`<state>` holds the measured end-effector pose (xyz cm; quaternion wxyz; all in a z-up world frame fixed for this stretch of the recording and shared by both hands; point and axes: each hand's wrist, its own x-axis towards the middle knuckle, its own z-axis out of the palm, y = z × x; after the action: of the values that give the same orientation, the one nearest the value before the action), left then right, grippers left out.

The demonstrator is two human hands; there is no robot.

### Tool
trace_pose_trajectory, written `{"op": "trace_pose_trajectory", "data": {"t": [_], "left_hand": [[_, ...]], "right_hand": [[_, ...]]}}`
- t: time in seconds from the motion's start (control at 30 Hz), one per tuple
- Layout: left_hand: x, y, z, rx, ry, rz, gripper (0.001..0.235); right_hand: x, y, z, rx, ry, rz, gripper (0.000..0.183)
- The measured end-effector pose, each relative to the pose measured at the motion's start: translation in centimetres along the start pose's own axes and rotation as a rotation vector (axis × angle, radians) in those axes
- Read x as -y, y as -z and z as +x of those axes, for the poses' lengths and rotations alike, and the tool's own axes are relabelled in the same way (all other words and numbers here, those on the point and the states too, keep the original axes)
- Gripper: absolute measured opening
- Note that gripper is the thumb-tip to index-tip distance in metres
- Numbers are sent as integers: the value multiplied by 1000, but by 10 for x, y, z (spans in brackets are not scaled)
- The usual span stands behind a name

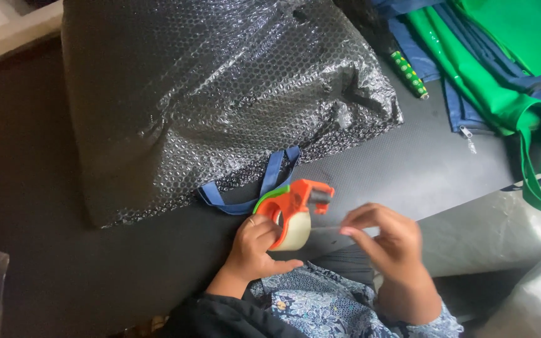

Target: The person wraps a blue tote bag with black bubble wrap on a table. They fold the bubble wrap around the bag, smooth the edges, and secure the package using a tape dispenser and clear adhesive tape.

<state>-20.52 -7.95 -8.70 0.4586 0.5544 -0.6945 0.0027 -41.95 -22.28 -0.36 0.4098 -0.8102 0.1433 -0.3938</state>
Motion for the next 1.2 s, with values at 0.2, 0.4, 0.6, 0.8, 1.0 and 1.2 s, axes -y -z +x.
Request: {"op": "trace_pose_trajectory", "data": {"t": [0.2, 0.4, 0.6, 0.8, 1.0, 1.2], "left_hand": [[5, -2, -1, -27, -16, -77, 49], [6, 2, 0, -6, 25, -166, 40], [2, 10, 3, 110, 59, -194, 29], [1, 11, 2, 146, 73, -201, 22], [2, 9, 4, 114, 17, -159, 21], [3, 8, 0, 130, 39, -198, 46]], "right_hand": [[25, 19, 8, -23, -65, -24, 13], [0, 38, 31, -183, -233, 33, 19], [-42, 30, 62, -91, -311, 258, 22], [-52, 19, 78, -3, -324, 322, 24], [-55, 11, 87, 64, -348, 355, 26], [-64, 11, 87, 68, -365, 443, 25]]}}
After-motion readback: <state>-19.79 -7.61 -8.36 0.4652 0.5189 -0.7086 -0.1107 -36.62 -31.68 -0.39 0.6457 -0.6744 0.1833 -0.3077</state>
